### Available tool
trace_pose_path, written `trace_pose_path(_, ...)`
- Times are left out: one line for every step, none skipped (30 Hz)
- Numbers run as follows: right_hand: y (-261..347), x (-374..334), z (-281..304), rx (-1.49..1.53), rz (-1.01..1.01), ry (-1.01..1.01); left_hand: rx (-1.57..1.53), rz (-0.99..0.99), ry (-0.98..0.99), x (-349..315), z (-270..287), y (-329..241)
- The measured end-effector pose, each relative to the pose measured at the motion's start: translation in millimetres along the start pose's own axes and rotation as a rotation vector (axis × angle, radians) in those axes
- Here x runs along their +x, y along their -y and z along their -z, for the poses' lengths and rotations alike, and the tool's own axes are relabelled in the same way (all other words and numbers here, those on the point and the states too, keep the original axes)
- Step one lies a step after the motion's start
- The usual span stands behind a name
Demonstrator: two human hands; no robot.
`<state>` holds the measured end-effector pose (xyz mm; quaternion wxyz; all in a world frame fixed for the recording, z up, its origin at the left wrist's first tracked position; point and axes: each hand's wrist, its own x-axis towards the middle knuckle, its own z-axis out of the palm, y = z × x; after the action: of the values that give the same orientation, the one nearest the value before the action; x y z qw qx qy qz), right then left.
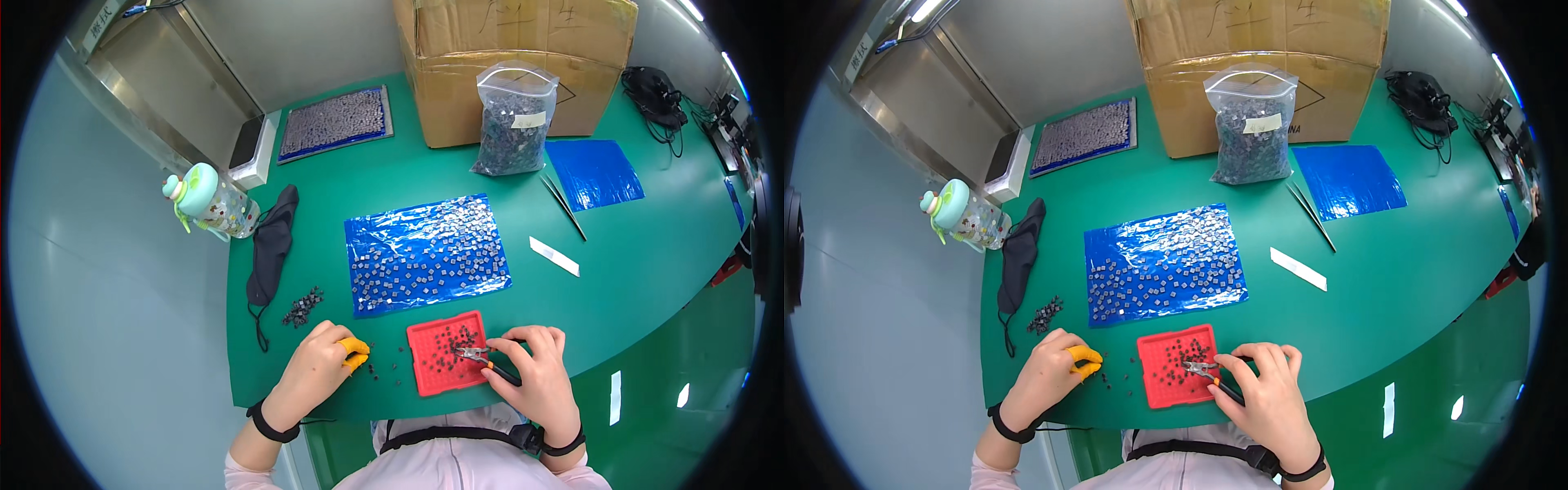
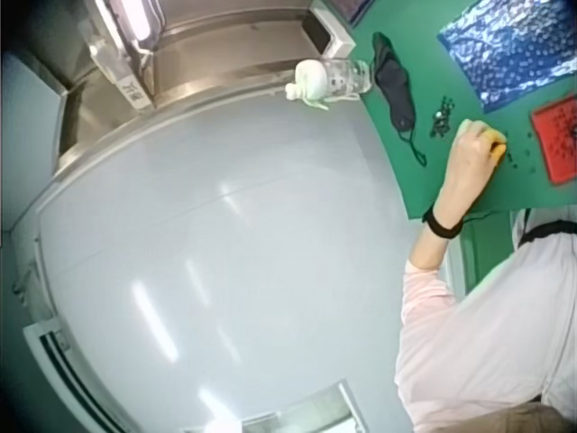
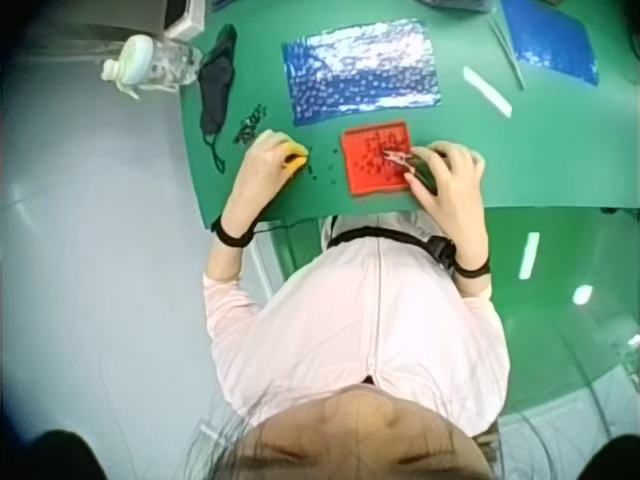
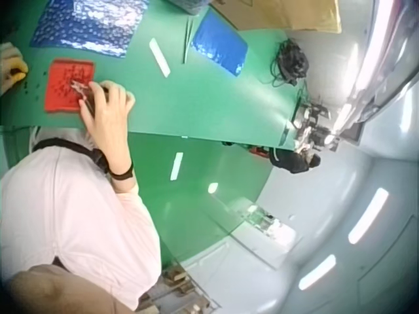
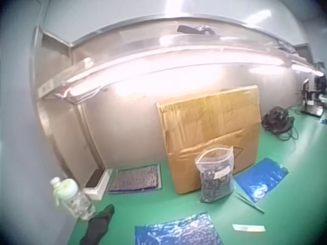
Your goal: The person uses pliers to pick up small black components from a red tray and places them onto a blue sheet on the table. The person also uses a white strip to clean the pliers and handles a black cloth. The task involves repetitive sorting of small items.
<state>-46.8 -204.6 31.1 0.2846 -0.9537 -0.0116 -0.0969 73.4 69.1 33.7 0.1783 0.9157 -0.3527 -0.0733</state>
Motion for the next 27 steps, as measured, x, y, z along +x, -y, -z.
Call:
trace_pose_path(1.0, 0.8, 0.0, 0.002, 0.000, -0.001, -0.006, -0.018, -0.022, 0.4, 0.3, -0.5)
trace_pose_path(1.7, 1.2, 0.0, 0.003, 0.001, -0.001, -0.012, -0.036, -0.044, 1.1, 0.8, -0.6)
trace_pose_path(1.2, 1.2, 0.3, 0.005, 0.005, -0.008, -0.016, -0.058, -0.067, 2.8, 1.6, -0.9)
trace_pose_path(0.6, 1.0, 0.6, 0.006, 0.009, -0.015, -0.063, -0.014, -0.092, 1.3, 2.5, -2.5)
trace_pose_path(0.4, 0.7, 0.9, 0.007, 0.014, -0.021, -0.110, 0.030, -0.117, -2.7, 4.2, -5.7)
trace_pose_path(0.5, 0.5, 2.6, 0.032, 0.021, -0.033, -0.158, 0.069, -0.141, -3.6, 7.2, -9.9)
trace_pose_path(1.0, 1.1, 3.3, 0.065, 0.036, -0.043, -0.294, 0.118, -0.150, -4.2, 14.1, -19.3)
trace_pose_path(1.3, 2.2, 4.2, 0.098, 0.049, -0.053, -0.430, 0.166, -0.158, -4.0, 22.1, -33.6)
trace_pose_path(0.9, 2.3, 5.1, 0.136, 0.088, -0.088, -0.568, 0.213, -0.160, -2.9, 25.4, -44.9)
trace_pose_path(3.3, 3.1, 7.7, 0.180, 0.114, -0.109, -0.818, 0.250, -0.132, -4.9, 23.4, -51.7)
trace_pose_path(6.3, 3.7, 11.1, 0.223, 0.140, -0.132, -0.948, 0.212, -0.129, -3.9, 21.9, -59.3)
trace_pose_path(8.3, 4.9, 13.7, 0.269, 0.170, -0.155, -1.073, 0.175, -0.129, -2.4, 19.6, -66.8)
trace_pose_path(10.2, 4.9, 15.9, 0.282, 0.206, -0.185, -1.180, 0.147, -0.154, -0.4, 13.3, -72.4)
trace_pose_path(12.6, 4.9, 18.4, 0.319, 0.233, -0.221, -1.287, 0.116, -0.176, 2.3, 6.0, -78.2)
trace_pose_path(14.2, 4.1, 19.5, 0.342, 0.259, -0.245, -1.392, 0.088, -0.199, 3.8, 1.2, -82.1)
trace_pose_path(15.1, 3.3, 20.5, 0.364, 0.285, -0.269, -1.476, 0.105, -0.179, 4.6, -0.5, -84.2)
trace_pose_path(15.4, 3.0, 21.3, 0.333, 0.296, -0.273, -1.559, 0.122, -0.158, 5.7, -1.7, -86.1)
trace_pose_path(16.2, 1.5, 22.3, 0.319, 0.282, -0.279, -1.645, 0.142, -0.131, 7.1, -3.5, -88.5)
trace_pose_path(17.3, 0.1, 22.8, 0.306, 0.268, -0.284, -1.630, 0.102, -0.165, 9.6, -6.4, -90.3)
trace_pose_path(18.0, -0.7, 23.5, 0.294, 0.255, -0.288, -1.631, 0.091, -0.166, 11.2, -8.3, -90.1)
trace_pose_path(17.2, -1.4, 23.3, 0.288, 0.248, -0.289, -1.633, 0.083, -0.167, 12.1, -10.6, -89.7)
trace_pose_path(16.9, -1.8, 22.9, 0.279, 0.236, -0.294, -1.635, 0.075, -0.170, 12.4, -12.4, -89.9)
trace_pose_path(16.9, -1.9, 22.4, 0.271, 0.226, -0.299, -1.640, 0.099, -0.184, 12.1, -13.4, -90.7)
trace_pose_path(16.6, -0.9, 22.4, 0.266, 0.223, -0.305, -1.640, 0.121, -0.206, 11.5, -13.0, -92.3)
trace_pose_path(16.7, -0.9, 22.2, 0.261, 0.220, -0.306, -1.641, 0.144, -0.229, 10.5, -12.5, -94.0)
trace_pose_path(17.0, -1.4, 21.9, 0.256, 0.217, -0.308, -1.612, 0.166, -0.262, 8.7, -11.4, -96.7)
trace_pose_path(17.4, -1.8, 21.7, 0.251, 0.211, -0.311, -1.583, 0.188, -0.290, 6.2, -10.0, -99.9)
